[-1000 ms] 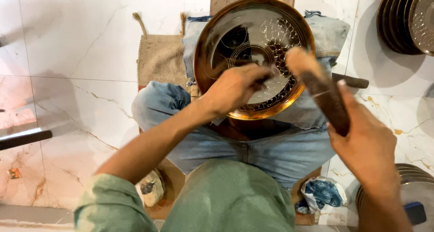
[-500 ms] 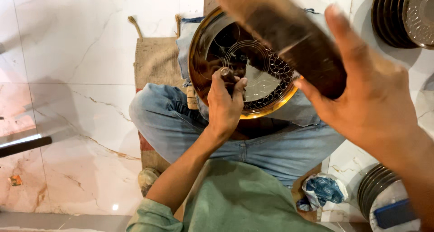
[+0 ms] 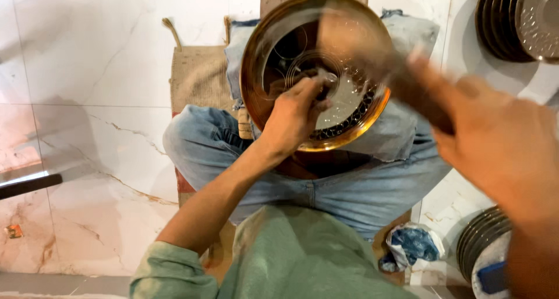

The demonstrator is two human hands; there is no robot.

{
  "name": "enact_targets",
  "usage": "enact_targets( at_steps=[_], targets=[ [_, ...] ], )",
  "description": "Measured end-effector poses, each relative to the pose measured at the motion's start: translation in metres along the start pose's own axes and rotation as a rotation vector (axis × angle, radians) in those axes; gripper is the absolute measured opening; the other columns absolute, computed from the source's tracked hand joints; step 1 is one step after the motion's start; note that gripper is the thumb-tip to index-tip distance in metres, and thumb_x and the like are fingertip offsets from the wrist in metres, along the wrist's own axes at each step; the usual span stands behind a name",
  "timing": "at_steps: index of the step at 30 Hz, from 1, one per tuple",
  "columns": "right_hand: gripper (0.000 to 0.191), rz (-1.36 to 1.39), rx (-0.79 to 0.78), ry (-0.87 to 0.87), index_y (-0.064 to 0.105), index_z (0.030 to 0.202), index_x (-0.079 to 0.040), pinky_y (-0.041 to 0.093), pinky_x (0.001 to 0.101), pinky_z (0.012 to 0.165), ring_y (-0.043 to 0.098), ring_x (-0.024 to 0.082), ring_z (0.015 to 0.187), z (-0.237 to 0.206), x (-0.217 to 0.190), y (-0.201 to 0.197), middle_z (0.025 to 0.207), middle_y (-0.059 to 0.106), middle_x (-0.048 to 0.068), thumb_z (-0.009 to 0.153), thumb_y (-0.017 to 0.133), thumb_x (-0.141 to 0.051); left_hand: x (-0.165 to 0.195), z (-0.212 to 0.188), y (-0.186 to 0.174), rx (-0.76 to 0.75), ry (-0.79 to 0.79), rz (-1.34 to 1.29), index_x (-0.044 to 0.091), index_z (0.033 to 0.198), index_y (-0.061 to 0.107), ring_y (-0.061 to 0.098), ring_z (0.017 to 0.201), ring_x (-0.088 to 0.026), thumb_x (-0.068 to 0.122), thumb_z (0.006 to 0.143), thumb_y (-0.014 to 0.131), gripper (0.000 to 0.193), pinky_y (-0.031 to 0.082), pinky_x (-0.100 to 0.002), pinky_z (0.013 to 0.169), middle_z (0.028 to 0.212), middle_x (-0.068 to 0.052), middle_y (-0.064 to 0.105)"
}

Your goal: The person sits cross-legged on the floor with a brass tray on their lap and hammers a punch with a wooden mallet to emboss a honeycomb pattern into the tray's surface. They reposition the punch across the patterned section between strikes, working the design section by section.

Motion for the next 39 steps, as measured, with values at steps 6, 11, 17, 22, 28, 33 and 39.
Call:
enact_targets(
  at_steps=[6,11,17,22,28,33,39],
  targets=[
    [0.085,0.633,0.309,0.273,0.041,0.159,-0.022,0.06,0.0436,0.078,0.074,0.034,0.092,-0.051,0.0,0.087,0.111,0.071,0.016,0.084,0.08,-0.015,0.0,0.028,-0.005,-0.354,0.137,0.028,0.01,0.132,0.06,0.071,0.098,-0.034,0.004,0.092,0.071,0.042,0.058,-0.044,0.084,0.113,-0.013,0.07],
    [0.09,0.544,0.238,0.473,0.039,0.161,-0.015,0.058,0.0384,0.075,0.072,0.029,0.085,-0.092,-0.049,0.157,0.107,0.074,0.018,0.084,0.085,-0.008,0.009,0.05,-0.005,-0.574,0.378,0.036,0.01,0.132,0.063,0.071,0.099,-0.032,0.008,0.087,0.074,0.047,0.056,-0.046,0.084,0.114,-0.011,0.072],
    [0.098,1.123,0.332,0.776,0.032,0.164,-0.01,0.057,0.0339,0.079,0.07,0.02,0.083,-0.116,-0.082,0.189,0.094,0.071,0.009,0.081,0.083,-0.004,0.007,0.066,-0.005,-0.822,0.041,0.152,0.019,0.143,0.058,0.075,0.099,-0.026,0.012,0.093,0.069,0.052,0.056,-0.043,0.085,0.11,-0.008,0.076],
    [0.103,1.556,0.659,0.742,0.01,0.168,-0.011,0.061,0.036,0.09,0.069,0.018,0.097,-0.108,-0.079,0.185,0.109,0.066,0.009,0.093,0.078,0.0,0.0,0.07,-0.004,-0.758,0.38,0.122,0.013,0.139,0.06,0.071,0.102,-0.033,0.016,0.087,0.076,0.055,0.055,-0.046,0.084,0.119,-0.009,0.073],
    [0.09,1.131,0.367,0.586,0.025,0.161,-0.013,0.063,0.04,0.084,0.071,0.024,0.093,-0.089,-0.052,0.18,0.107,0.067,0.014,0.09,0.08,-0.003,-0.01,0.063,-0.004,-0.714,0.337,0.057,0.014,0.135,0.062,0.073,0.102,-0.029,0.014,0.087,0.073,0.049,0.057,-0.042,0.087,0.124,-0.005,0.073],
    [0.08,0.674,0.194,0.421,0.041,0.158,-0.014,0.061,0.0429,0.074,0.073,0.032,0.085,-0.056,-0.019,0.134,0.108,0.071,0.02,0.089,0.081,-0.019,-0.011,0.043,-0.02,-0.484,0.269,0.032,0.008,0.135,0.061,0.072,0.101,-0.034,0.007,0.09,0.073,0.047,0.057,-0.046,0.087,0.115,-0.011,0.073],
    [0.083,0.282,0.063,0.197,0.038,0.161,-0.023,0.06,0.0453,0.069,0.072,0.034,0.078,-0.021,-0.002,0.061,0.1,0.07,0.016,0.088,0.076,-0.02,0.0,0.003,-0.026,0.099,-0.019,-0.094,0.005,0.13,0.055,0.075,0.097,-0.028,0.011,0.097,0.074,0.038,0.06,-0.038,0.086,0.109,-0.012,0.073]
  ],
)
Point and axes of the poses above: each hand's wrist, its own z-axis towards the middle knuckle, its own y-axis out of the palm, x = y × z, the point moved 2 cm from there along z, towards the middle knuckle
